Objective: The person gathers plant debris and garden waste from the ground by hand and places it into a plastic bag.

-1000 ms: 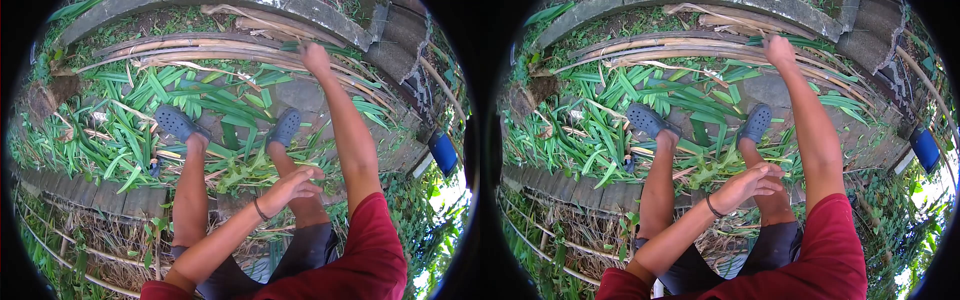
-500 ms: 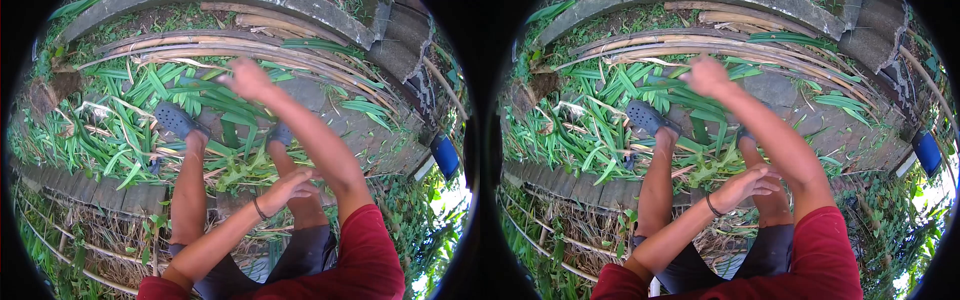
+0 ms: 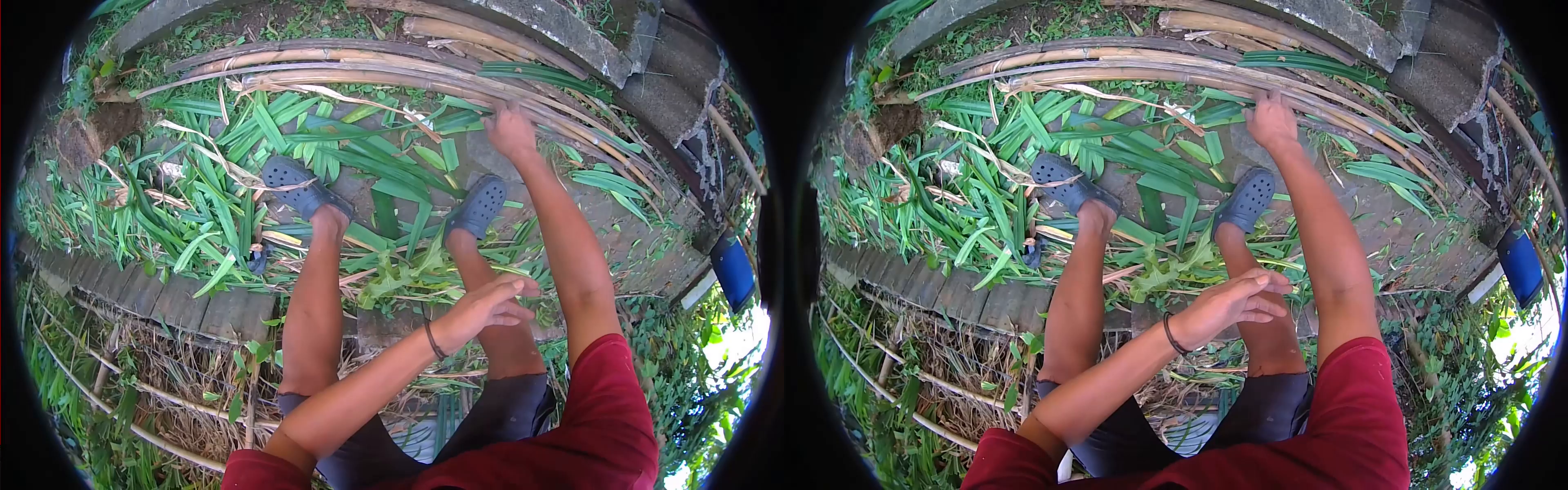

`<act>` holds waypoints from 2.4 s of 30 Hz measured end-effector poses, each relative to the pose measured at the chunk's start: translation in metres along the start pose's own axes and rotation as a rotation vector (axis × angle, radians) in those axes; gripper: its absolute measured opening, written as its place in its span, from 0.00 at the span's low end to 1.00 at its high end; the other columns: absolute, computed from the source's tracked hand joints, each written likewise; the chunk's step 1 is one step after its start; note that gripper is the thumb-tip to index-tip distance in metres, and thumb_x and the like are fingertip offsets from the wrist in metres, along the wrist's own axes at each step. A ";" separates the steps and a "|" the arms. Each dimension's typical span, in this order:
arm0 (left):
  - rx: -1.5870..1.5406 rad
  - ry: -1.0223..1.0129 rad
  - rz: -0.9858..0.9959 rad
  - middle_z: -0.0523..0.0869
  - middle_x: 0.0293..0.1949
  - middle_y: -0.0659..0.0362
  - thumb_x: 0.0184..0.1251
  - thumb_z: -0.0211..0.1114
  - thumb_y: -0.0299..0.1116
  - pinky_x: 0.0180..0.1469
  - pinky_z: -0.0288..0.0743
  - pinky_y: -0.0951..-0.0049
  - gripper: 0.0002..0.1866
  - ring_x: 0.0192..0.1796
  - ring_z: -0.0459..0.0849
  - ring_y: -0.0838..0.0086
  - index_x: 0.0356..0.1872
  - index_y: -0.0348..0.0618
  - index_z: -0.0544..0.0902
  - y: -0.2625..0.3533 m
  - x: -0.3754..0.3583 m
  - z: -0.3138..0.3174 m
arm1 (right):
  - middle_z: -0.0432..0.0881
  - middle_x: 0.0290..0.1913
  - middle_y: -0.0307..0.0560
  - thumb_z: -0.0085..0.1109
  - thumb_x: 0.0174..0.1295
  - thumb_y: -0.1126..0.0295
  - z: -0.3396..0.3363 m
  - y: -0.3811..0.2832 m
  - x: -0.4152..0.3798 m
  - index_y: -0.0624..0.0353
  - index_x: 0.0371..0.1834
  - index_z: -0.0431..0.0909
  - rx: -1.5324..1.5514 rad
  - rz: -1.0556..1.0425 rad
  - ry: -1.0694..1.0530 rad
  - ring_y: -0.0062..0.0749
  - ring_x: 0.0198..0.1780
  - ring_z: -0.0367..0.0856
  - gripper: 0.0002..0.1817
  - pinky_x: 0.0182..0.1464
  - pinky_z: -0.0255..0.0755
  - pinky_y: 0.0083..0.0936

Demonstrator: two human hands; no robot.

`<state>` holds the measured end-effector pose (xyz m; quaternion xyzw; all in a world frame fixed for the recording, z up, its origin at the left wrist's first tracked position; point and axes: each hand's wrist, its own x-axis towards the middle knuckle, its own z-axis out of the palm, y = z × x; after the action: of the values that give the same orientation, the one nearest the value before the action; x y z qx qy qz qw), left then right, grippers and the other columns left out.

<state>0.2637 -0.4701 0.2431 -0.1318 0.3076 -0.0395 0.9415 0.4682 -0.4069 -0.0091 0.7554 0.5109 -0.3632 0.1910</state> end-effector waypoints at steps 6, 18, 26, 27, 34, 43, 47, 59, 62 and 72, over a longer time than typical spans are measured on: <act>-0.016 -0.034 0.005 0.73 0.67 0.54 0.83 0.44 0.53 0.67 0.68 0.63 0.28 0.63 0.78 0.66 0.69 0.41 0.69 0.000 0.000 -0.001 | 0.69 0.64 0.57 0.67 0.60 0.55 0.046 0.009 -0.009 0.52 0.69 0.68 -0.137 -0.148 0.161 0.51 0.66 0.71 0.34 0.65 0.71 0.44; -0.018 0.012 -0.020 0.73 0.68 0.53 0.83 0.44 0.52 0.67 0.68 0.64 0.29 0.63 0.79 0.66 0.70 0.40 0.68 0.004 0.001 0.001 | 0.81 0.51 0.48 0.57 0.65 0.65 0.046 0.033 0.028 0.52 0.53 0.78 -0.325 -0.499 0.228 0.42 0.58 0.80 0.14 0.59 0.73 0.40; -0.009 0.009 -0.039 0.73 0.68 0.53 0.83 0.44 0.53 0.67 0.68 0.64 0.29 0.63 0.78 0.66 0.69 0.39 0.69 0.002 0.000 0.000 | 0.73 0.60 0.46 0.67 0.60 0.61 0.022 0.017 -0.003 0.46 0.70 0.69 -0.184 -0.479 0.178 0.42 0.62 0.75 0.33 0.62 0.71 0.41; -0.006 0.000 -0.041 0.73 0.68 0.53 0.83 0.44 0.53 0.67 0.67 0.64 0.29 0.64 0.78 0.66 0.69 0.39 0.69 0.002 0.001 0.001 | 0.73 0.60 0.46 0.67 0.60 0.61 0.025 0.018 -0.001 0.46 0.70 0.69 -0.185 -0.480 0.181 0.42 0.62 0.75 0.33 0.62 0.71 0.41; -0.013 0.021 -0.037 0.73 0.68 0.53 0.83 0.44 0.53 0.68 0.67 0.65 0.29 0.64 0.78 0.66 0.68 0.39 0.69 0.005 0.001 0.001 | 0.77 0.55 0.45 0.63 0.63 0.62 0.045 0.010 0.023 0.50 0.61 0.73 -0.222 -0.569 0.176 0.40 0.59 0.78 0.22 0.62 0.70 0.39; -0.017 -0.002 -0.025 0.73 0.67 0.53 0.83 0.44 0.52 0.68 0.67 0.64 0.28 0.63 0.78 0.66 0.69 0.40 0.69 0.001 0.000 0.003 | 0.84 0.37 0.49 0.61 0.60 0.65 0.068 0.013 0.002 0.53 0.41 0.78 -0.007 -0.599 0.313 0.44 0.44 0.85 0.09 0.51 0.74 0.42; -0.014 -0.004 -0.043 0.73 0.67 0.53 0.83 0.44 0.51 0.68 0.67 0.62 0.27 0.63 0.78 0.66 0.69 0.41 0.69 -0.003 0.000 0.002 | 0.84 0.27 0.55 0.62 0.60 0.60 0.072 -0.040 -0.027 0.56 0.39 0.79 0.595 -0.125 0.129 0.54 0.32 0.85 0.12 0.40 0.77 0.51; -0.019 0.000 -0.030 0.73 0.68 0.52 0.83 0.43 0.51 0.68 0.67 0.63 0.27 0.65 0.77 0.64 0.68 0.40 0.69 0.007 -0.003 0.006 | 0.74 0.62 0.56 0.63 0.64 0.47 0.005 0.009 -0.030 0.53 0.64 0.75 0.274 -0.234 0.108 0.53 0.60 0.79 0.30 0.61 0.75 0.45; -0.024 0.002 -0.037 0.73 0.68 0.51 0.83 0.43 0.51 0.68 0.67 0.63 0.27 0.65 0.77 0.64 0.68 0.40 0.70 0.008 -0.003 0.005 | 0.74 0.61 0.59 0.61 0.67 0.54 -0.037 0.052 0.018 0.53 0.64 0.74 0.085 -0.118 0.326 0.53 0.57 0.81 0.26 0.58 0.77 0.45; -0.060 0.070 -0.064 0.73 0.68 0.51 0.83 0.45 0.49 0.68 0.68 0.62 0.26 0.64 0.78 0.63 0.68 0.40 0.70 0.013 0.006 0.006 | 0.85 0.47 0.52 0.49 0.66 0.72 -0.031 0.074 0.089 0.55 0.51 0.76 -0.401 -0.184 0.388 0.43 0.46 0.88 0.12 0.44 0.84 0.38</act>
<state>0.2717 -0.4576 0.2409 -0.1680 0.3371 -0.0651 0.9241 0.5660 -0.3599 -0.0613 0.7083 0.6659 -0.1197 0.2016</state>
